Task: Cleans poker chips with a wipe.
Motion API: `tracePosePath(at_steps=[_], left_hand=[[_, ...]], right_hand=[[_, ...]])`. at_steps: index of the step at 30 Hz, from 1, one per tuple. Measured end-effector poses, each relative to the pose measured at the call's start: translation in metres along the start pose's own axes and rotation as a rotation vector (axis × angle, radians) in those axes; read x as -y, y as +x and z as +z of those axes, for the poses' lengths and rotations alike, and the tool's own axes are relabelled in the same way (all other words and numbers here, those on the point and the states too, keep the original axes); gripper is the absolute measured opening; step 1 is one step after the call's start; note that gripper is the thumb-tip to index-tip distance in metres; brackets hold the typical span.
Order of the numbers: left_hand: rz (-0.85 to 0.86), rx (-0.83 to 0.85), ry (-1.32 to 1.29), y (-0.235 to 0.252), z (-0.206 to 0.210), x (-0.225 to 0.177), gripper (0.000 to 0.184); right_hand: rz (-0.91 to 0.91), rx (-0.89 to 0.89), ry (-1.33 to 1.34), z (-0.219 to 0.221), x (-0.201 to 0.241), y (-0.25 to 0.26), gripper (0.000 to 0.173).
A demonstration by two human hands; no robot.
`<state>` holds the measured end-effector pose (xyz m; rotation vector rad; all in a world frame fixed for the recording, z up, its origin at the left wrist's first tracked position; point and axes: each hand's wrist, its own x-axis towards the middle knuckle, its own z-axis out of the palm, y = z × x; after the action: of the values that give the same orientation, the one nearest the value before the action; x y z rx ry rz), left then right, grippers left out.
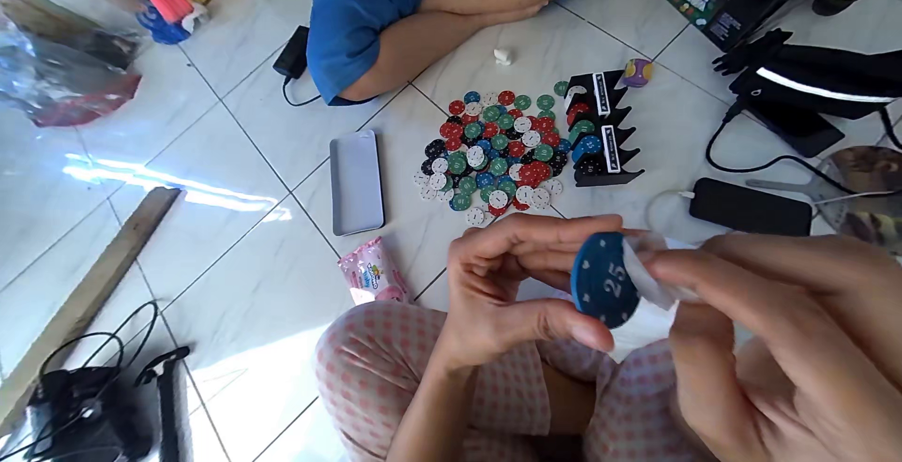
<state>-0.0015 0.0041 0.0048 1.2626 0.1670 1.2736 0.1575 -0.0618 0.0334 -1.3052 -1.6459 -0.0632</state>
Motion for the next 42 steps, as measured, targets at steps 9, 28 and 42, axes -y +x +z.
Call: tracePosePath(at_steps=[9, 28, 42], left_hand=[[0.006, -0.042, 0.054, 0.002, -0.002, -0.001, 0.04], [0.031, -0.139, 0.066, 0.002, -0.007, 0.0, 0.042], [0.016, -0.173, 0.107, 0.0, -0.013, 0.0, 0.041]], right_hand=[[-0.086, 0.056, 0.12, 0.0, 0.005, 0.001, 0.019], [-0.058, 0.112, 0.153, 0.007, 0.005, 0.001, 0.021], [-0.033, 0.07, 0.152, 0.022, -0.002, 0.003, 0.024]])
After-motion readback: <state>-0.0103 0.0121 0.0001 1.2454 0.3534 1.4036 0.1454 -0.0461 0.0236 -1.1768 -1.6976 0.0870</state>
